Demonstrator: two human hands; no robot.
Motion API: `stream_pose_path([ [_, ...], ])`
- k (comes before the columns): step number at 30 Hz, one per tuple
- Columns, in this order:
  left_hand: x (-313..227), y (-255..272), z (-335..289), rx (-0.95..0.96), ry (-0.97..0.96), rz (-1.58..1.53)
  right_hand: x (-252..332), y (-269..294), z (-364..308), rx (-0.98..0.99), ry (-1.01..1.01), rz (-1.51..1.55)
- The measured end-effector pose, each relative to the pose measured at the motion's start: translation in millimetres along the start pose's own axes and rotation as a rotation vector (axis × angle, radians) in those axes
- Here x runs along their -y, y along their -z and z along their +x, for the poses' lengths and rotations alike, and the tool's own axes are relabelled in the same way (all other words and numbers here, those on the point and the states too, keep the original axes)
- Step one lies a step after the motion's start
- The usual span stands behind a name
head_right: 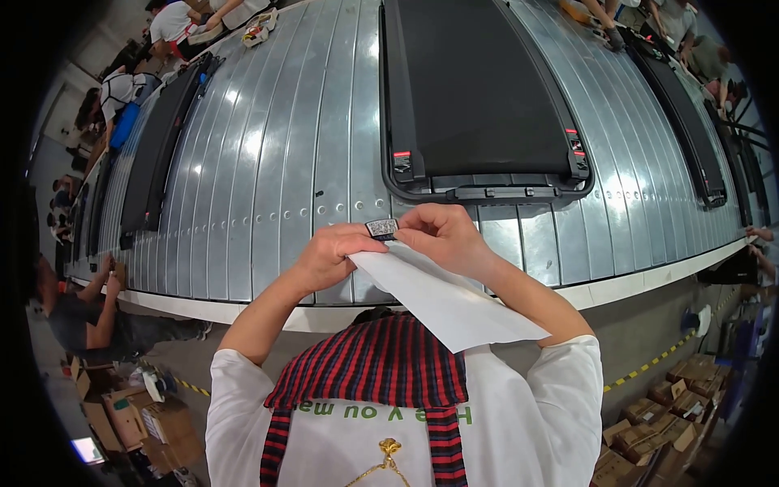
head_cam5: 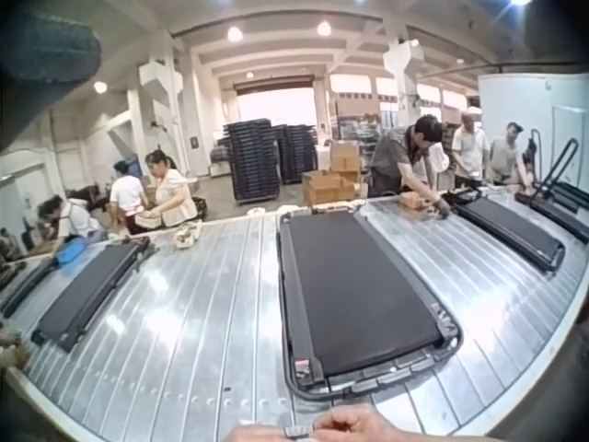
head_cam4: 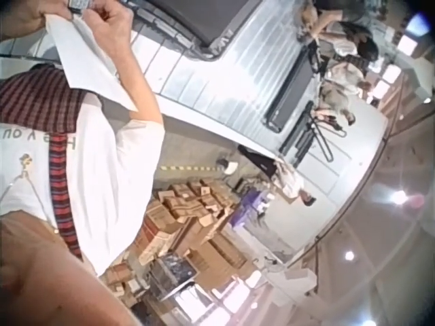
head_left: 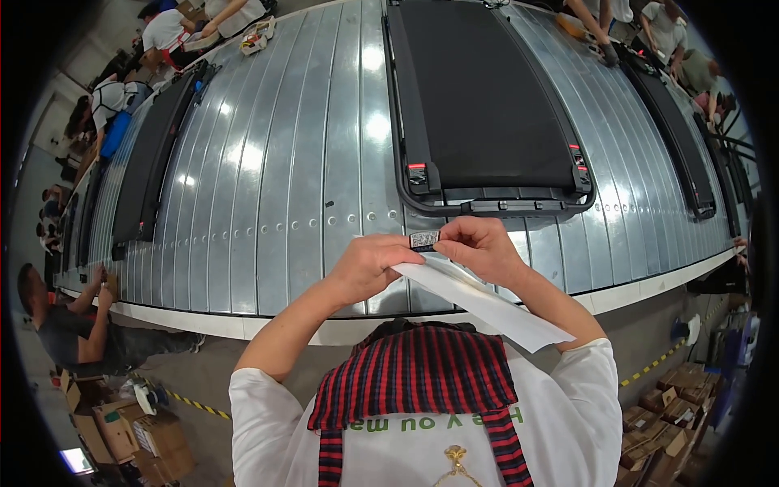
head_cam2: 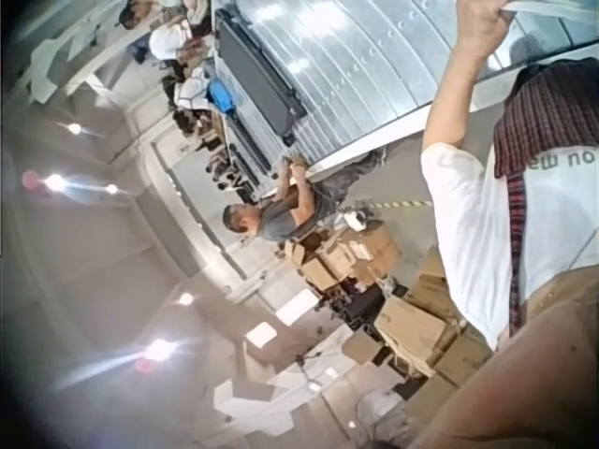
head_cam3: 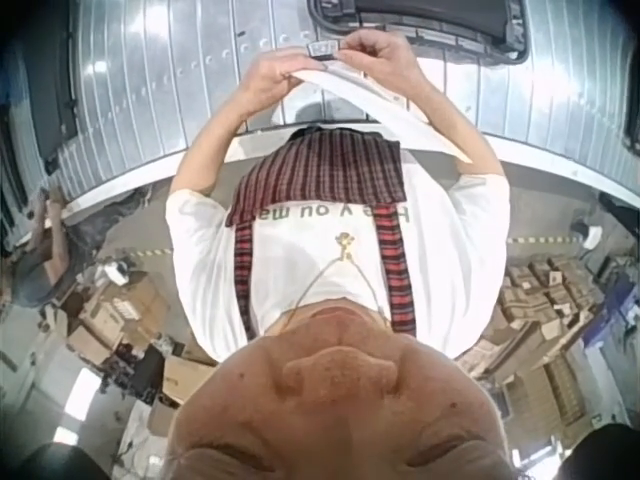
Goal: Applying stickers and labels to treadmills on a production line.
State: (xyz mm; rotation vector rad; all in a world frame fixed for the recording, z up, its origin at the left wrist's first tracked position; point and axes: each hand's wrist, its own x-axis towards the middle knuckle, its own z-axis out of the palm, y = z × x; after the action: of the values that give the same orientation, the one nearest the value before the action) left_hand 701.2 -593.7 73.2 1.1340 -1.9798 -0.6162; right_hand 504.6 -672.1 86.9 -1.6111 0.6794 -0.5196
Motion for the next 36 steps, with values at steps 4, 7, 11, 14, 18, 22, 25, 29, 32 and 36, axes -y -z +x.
stream_pose_path([
  [4, 17.7, 1.0, 5.6, 0.028, 0.051, -0.074, -10.0, 5.3, 18.7, -0.037, 0.036, 0.001],
  [7, 52.7, 6.5, -8.8, -0.065, 0.189, -0.026, -16.7, 37.7, 43.4, -0.325, -0.034, 0.103],
  [11, 85.9, 19.6, -19.7, 0.380, 0.423, 0.288, -54.8, 70.9, 92.5, -0.320, -0.304, 0.119],
  [14, 105.2, 7.5, -0.7, 0.540, 0.351, 0.415, -86.6, 82.2, 134.8, -0.278, -0.403, 0.094],
  [18, 136.4, -6.2, 27.1, 0.469, 0.175, 0.538, -114.1, 76.0, 181.0, -0.208, -0.490, 0.128],
  [22, 163.1, -12.9, 52.7, 0.363, 0.124, 0.642, -130.7, 73.4, 203.6, -0.186, -0.552, 0.151],
  [25, 179.4, -14.8, 59.7, 0.318, 0.116, 0.644, -135.4, 72.5, 213.3, -0.173, -0.571, 0.145],
  [29, 189.8, -14.3, 61.9, 0.303, 0.123, 0.602, -136.0, 69.7, 221.6, -0.163, -0.594, 0.121],
  [32, 196.1, -13.7, 60.7, 0.289, 0.119, 0.552, -141.5, 70.1, 224.6, -0.151, -0.615, 0.121],
  [36, 201.8, -10.7, 60.1, 0.242, 0.064, 0.567, -143.3, 70.2, 224.8, -0.161, -0.621, 0.100],
])
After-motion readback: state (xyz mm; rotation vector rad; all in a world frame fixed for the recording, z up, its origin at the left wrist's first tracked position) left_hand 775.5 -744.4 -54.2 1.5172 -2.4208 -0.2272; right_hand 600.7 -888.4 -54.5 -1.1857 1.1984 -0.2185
